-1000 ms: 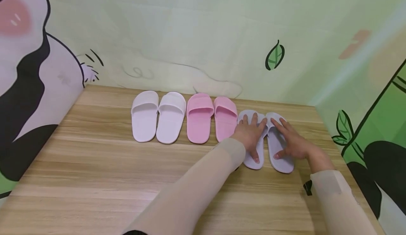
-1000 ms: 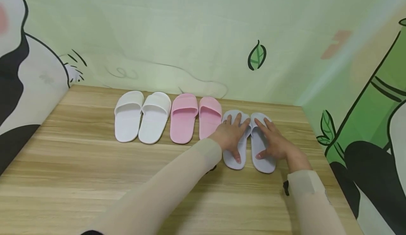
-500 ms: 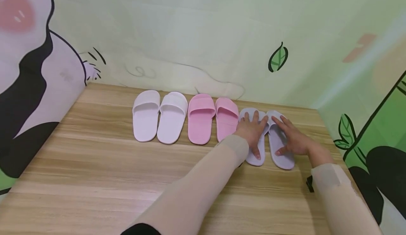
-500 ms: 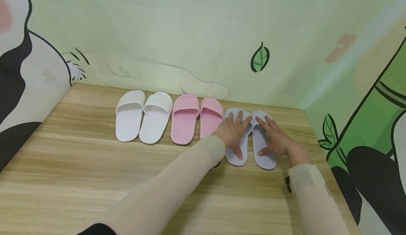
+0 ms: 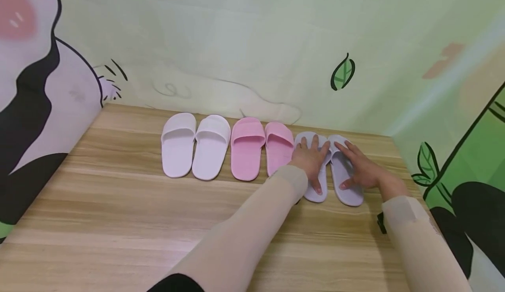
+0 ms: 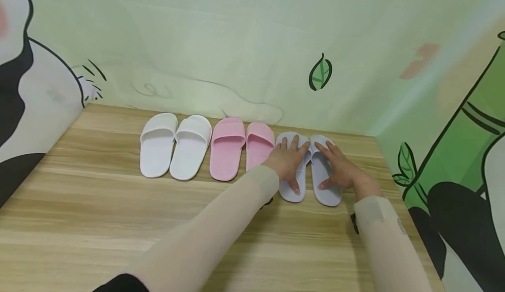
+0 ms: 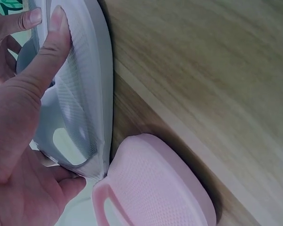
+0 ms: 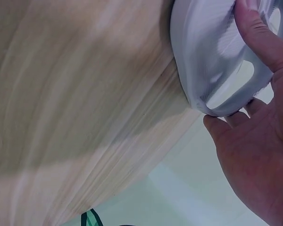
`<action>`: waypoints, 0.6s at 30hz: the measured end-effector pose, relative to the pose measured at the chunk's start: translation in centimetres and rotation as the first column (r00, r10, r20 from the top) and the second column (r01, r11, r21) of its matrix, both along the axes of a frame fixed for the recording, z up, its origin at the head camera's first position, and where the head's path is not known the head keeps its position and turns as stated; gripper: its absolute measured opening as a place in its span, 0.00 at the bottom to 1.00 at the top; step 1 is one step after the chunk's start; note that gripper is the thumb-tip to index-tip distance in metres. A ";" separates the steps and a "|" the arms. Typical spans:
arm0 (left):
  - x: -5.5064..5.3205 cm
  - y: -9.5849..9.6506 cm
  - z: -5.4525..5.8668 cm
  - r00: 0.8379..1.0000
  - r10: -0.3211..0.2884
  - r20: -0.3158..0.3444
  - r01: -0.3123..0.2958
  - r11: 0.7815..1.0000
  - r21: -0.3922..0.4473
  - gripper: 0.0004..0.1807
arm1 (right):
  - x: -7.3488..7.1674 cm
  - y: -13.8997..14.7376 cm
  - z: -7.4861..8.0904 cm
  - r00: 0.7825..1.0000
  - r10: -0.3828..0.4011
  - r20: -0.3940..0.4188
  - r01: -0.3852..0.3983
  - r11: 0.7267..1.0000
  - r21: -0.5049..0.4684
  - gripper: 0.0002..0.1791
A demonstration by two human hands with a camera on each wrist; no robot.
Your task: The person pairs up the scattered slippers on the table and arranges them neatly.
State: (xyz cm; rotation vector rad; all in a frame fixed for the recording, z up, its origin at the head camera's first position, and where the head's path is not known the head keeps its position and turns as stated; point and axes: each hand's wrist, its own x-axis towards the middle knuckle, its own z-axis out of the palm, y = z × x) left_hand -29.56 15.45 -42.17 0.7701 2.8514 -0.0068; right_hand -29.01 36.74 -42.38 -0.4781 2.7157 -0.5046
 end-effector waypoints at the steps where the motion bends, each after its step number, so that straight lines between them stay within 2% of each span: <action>1: 0.0 0.0 0.0 1.000 0.001 -0.002 -0.001 1.000 0.006 0.82 | 0.0 0.0 0.0 1.000 0.002 -0.005 -0.002 1.000 0.000 0.70; 10: 0.1 -0.3 0.0 1.000 0.020 -0.014 -0.019 0.999 0.039 0.81 | -0.1 -0.2 -0.1 0.999 -0.013 -0.043 0.015 0.999 0.045 0.70; 18: 0.4 -0.2 0.1 0.998 -0.017 -0.055 0.016 1.000 -0.010 0.82 | 0.3 -0.4 0.0 0.996 -0.047 -0.081 0.057 0.991 0.124 0.70</action>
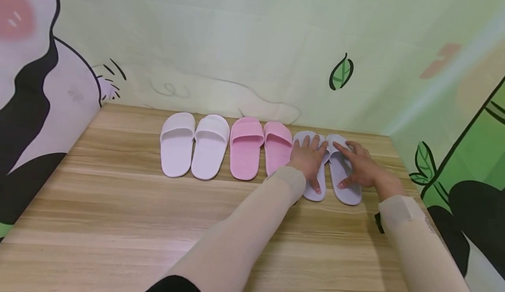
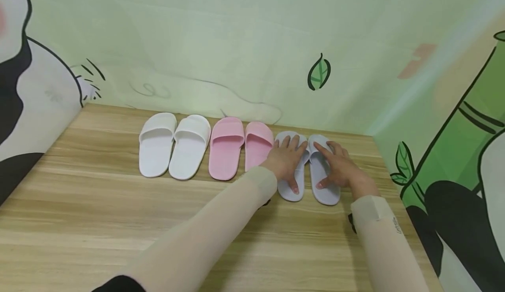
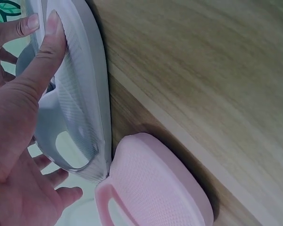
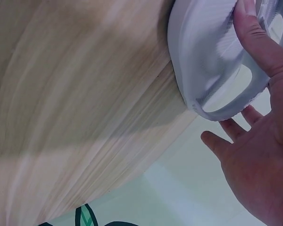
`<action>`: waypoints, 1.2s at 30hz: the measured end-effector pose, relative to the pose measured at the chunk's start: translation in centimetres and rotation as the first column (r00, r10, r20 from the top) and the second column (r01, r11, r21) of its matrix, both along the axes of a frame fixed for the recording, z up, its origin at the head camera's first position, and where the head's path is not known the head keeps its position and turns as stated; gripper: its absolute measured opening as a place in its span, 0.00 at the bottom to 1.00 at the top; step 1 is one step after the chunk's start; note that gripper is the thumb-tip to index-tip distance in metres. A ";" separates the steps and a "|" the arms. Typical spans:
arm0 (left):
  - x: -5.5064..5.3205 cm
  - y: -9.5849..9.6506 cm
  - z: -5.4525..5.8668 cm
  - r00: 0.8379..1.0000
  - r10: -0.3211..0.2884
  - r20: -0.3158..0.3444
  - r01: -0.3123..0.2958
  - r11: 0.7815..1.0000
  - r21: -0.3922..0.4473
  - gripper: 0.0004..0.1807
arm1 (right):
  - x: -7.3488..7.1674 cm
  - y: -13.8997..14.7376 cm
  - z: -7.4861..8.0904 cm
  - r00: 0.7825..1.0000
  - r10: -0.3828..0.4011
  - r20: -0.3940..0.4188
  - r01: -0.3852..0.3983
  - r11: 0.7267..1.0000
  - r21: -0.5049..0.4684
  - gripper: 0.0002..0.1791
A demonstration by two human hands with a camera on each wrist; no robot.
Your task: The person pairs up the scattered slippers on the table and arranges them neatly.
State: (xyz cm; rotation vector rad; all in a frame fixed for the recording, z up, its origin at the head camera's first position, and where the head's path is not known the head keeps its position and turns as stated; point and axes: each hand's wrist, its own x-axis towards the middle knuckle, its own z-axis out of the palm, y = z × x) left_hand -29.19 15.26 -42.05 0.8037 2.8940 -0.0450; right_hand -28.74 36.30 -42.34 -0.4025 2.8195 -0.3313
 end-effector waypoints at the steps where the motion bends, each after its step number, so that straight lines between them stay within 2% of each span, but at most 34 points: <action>1: 0.0 0.0 0.1 1.000 -0.004 -0.006 0.004 1.000 -0.007 0.82 | 0.0 0.0 0.0 1.000 -0.003 -0.002 0.003 1.000 0.006 0.70; 6: 0.1 0.0 0.1 1.000 -0.012 -0.028 0.011 1.000 -0.029 0.82 | -0.1 -0.2 0.0 1.000 -0.012 0.003 0.012 1.000 0.020 0.69; 12: 0.2 0.0 0.1 1.000 -0.009 -0.005 0.009 1.000 -0.018 0.82 | 0.0 -0.4 0.1 1.000 -0.014 0.019 0.014 1.000 0.023 0.71; 19: 0.2 -0.1 0.0 1.000 0.001 0.031 -0.001 1.000 0.012 0.82 | 0.2 -0.2 0.0 1.000 -0.008 -0.013 0.007 0.998 -0.064 0.75; 25: 0.2 -0.1 -0.1 0.999 0.001 0.051 -0.002 1.000 0.019 0.79 | 0.2 0.1 0.0 1.000 -0.022 -0.014 0.021 0.996 -0.091 0.72; 36: -0.1 -0.4 0.0 0.998 -0.057 0.015 0.056 0.998 0.021 0.82 | 0.5 0.1 0.9 0.999 -0.027 0.030 0.029 0.997 -0.072 0.73</action>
